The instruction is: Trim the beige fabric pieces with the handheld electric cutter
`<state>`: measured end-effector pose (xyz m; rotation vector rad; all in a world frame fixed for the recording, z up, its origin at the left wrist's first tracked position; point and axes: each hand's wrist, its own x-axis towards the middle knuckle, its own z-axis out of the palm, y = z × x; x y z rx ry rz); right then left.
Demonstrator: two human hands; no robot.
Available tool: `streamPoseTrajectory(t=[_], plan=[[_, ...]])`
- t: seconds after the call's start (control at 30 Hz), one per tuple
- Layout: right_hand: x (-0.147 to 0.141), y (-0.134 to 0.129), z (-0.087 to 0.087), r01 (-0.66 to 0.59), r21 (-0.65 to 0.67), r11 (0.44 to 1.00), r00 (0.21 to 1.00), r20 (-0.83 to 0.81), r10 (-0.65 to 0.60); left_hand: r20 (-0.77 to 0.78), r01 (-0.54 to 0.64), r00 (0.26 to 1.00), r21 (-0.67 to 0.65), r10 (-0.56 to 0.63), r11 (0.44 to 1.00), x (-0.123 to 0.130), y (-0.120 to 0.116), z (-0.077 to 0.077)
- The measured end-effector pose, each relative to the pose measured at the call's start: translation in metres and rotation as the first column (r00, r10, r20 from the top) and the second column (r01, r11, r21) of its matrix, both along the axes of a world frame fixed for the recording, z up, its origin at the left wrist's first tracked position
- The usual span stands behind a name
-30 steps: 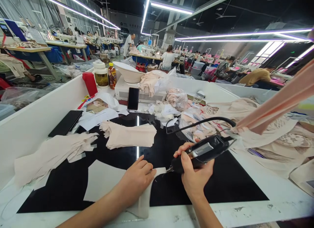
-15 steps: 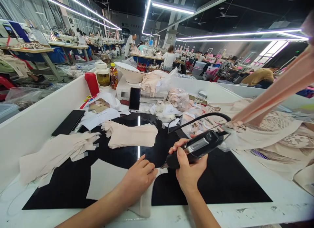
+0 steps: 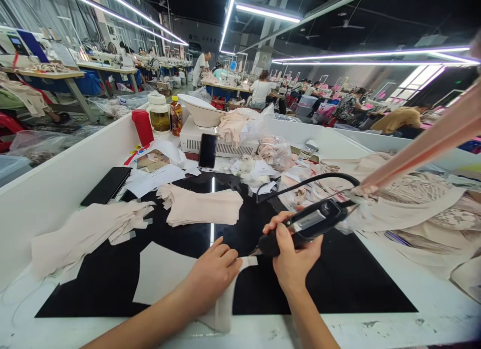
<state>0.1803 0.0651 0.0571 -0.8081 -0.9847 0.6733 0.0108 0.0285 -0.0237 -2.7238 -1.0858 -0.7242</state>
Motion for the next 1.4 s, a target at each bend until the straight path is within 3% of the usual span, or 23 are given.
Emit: streamPoseTrajectory(t=[0.93, 1.13, 1.4], plan=[[0.003, 0.000, -0.003, -0.015, 0.023, 1.000, 1.000, 0.002, 0.015, -0.027, 0.009, 1.000, -0.028, -0.010, 1.000, -0.001, 0.000, 0.006], [0.002, -0.011, 0.003, -0.052, 0.044, 0.998, 0.998, -0.045, 0.054, -0.003, 0.006, 1.000, -0.035, -0.007, 0.999, -0.002, -0.001, 0.005], [-0.003, -0.018, -0.005, -0.088, 0.041, 0.995, 0.996, -0.020, 0.089, -0.012, 0.008, 1.000, -0.054, -0.009, 0.998, -0.004, -0.001, 0.003]])
